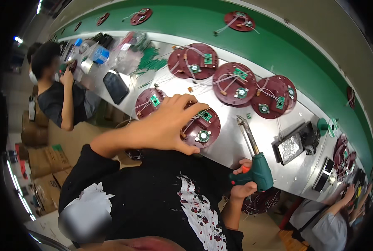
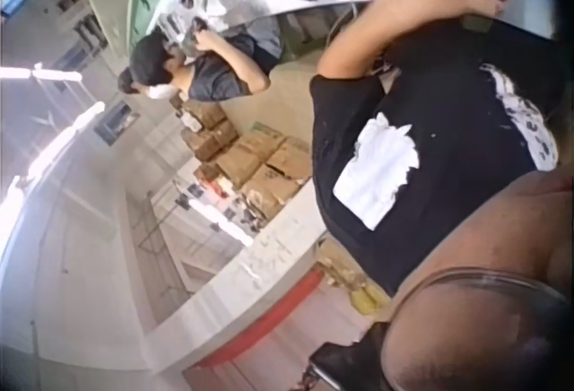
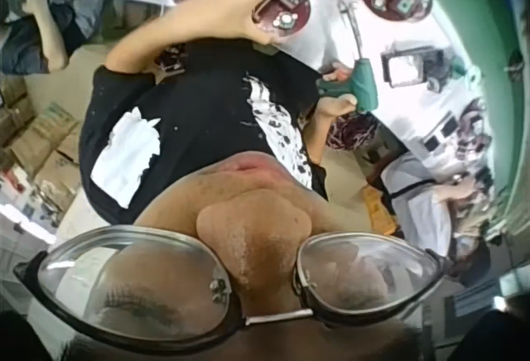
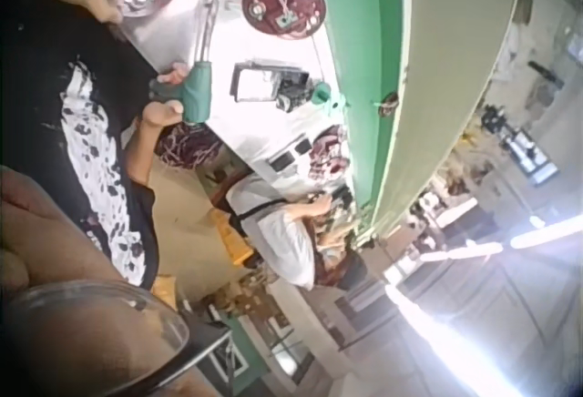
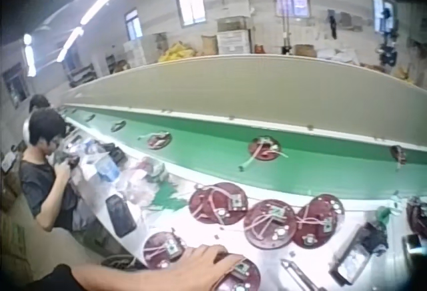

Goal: Soldering electronic components onto circular circuit boards at an assembly line.

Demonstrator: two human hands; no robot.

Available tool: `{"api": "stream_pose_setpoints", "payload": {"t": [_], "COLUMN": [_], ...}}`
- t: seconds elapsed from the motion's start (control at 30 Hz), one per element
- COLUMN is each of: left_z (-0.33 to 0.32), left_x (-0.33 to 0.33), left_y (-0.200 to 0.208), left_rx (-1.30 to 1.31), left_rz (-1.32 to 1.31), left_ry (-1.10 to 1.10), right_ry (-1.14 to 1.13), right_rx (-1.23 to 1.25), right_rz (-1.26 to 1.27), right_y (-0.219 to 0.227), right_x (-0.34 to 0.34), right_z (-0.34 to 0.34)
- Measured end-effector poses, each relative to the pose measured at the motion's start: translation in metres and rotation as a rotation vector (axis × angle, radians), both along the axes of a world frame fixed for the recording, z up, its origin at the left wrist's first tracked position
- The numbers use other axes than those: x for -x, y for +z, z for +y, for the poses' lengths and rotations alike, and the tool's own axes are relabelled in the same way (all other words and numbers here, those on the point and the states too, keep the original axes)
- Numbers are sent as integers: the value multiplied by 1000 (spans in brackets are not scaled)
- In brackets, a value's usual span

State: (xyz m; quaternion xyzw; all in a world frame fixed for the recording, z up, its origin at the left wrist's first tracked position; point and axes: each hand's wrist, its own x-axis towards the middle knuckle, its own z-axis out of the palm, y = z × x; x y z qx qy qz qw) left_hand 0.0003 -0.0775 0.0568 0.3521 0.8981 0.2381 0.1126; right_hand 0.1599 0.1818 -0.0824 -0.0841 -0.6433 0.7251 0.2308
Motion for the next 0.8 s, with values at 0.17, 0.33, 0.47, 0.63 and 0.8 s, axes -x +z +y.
{"api": "stream_pose_setpoints", "payload": {"t": [0.17,0.33,0.47,0.63,0.8], "left_z": [-3,-52,-134,-160,-156], "left_x": [-36,0,55,75,84], "left_y": [-52,-41,-61,-73,-77], "left_rx": [-118,-430,-350,-233,-209], "left_rz": [299,297,315,119,62], "left_ry": [370,549,639,556,500], "right_ry": [-29,-37,-16,-45,-123], "right_rx": [-34,31,26,20,7], "right_rz": [-24,-67,-75,-96,-103], "right_y": [6,4,8,12,15], "right_x": [4,2,1,4,6], "right_z": [-6,-1,-3,-8,-14]}}
